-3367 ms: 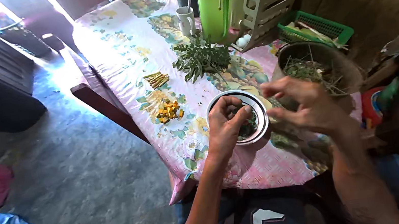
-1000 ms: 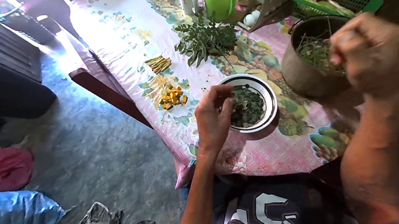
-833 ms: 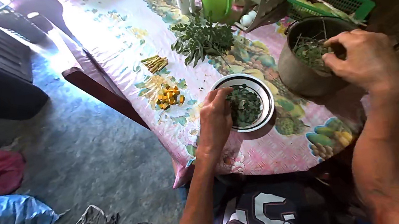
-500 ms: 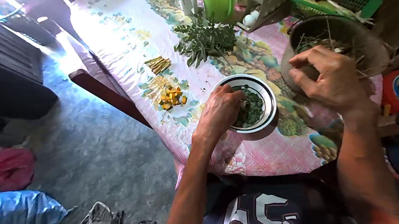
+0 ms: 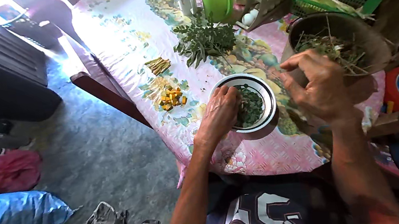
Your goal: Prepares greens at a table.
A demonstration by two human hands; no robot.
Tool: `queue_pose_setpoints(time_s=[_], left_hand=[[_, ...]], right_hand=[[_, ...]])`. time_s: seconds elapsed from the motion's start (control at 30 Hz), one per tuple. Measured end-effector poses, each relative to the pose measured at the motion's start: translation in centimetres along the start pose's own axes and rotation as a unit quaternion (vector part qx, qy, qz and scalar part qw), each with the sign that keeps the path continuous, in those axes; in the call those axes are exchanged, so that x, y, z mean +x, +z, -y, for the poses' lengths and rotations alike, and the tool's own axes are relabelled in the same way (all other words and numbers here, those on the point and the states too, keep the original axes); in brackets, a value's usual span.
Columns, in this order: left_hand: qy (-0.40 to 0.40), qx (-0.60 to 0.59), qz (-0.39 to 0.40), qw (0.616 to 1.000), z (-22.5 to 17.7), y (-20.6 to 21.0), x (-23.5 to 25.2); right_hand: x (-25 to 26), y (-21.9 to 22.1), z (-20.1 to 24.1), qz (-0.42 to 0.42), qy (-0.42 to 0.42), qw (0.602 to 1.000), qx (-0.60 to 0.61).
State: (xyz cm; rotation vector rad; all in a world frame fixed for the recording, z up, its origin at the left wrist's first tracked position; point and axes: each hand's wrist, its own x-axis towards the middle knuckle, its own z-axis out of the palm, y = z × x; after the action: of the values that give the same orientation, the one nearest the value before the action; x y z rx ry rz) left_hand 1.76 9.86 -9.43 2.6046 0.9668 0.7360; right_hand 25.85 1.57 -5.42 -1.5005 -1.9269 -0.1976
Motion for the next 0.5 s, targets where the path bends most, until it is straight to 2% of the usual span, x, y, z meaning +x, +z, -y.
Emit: queue_pose_setpoints(time_s=[0.17,0.5], left_hand=[[0.016,-0.025,0.023,0.999,0.0,-0.2,0.0],[0.027,0.002,0.047,0.999,0.3,-0.2,0.1]], right_hand=[[-0.1,1.9,0.8,0.036,-0.02,0.999,0.016],[-0.4,2.0,0.4,0.042,-0.022,0.999,0.016]])
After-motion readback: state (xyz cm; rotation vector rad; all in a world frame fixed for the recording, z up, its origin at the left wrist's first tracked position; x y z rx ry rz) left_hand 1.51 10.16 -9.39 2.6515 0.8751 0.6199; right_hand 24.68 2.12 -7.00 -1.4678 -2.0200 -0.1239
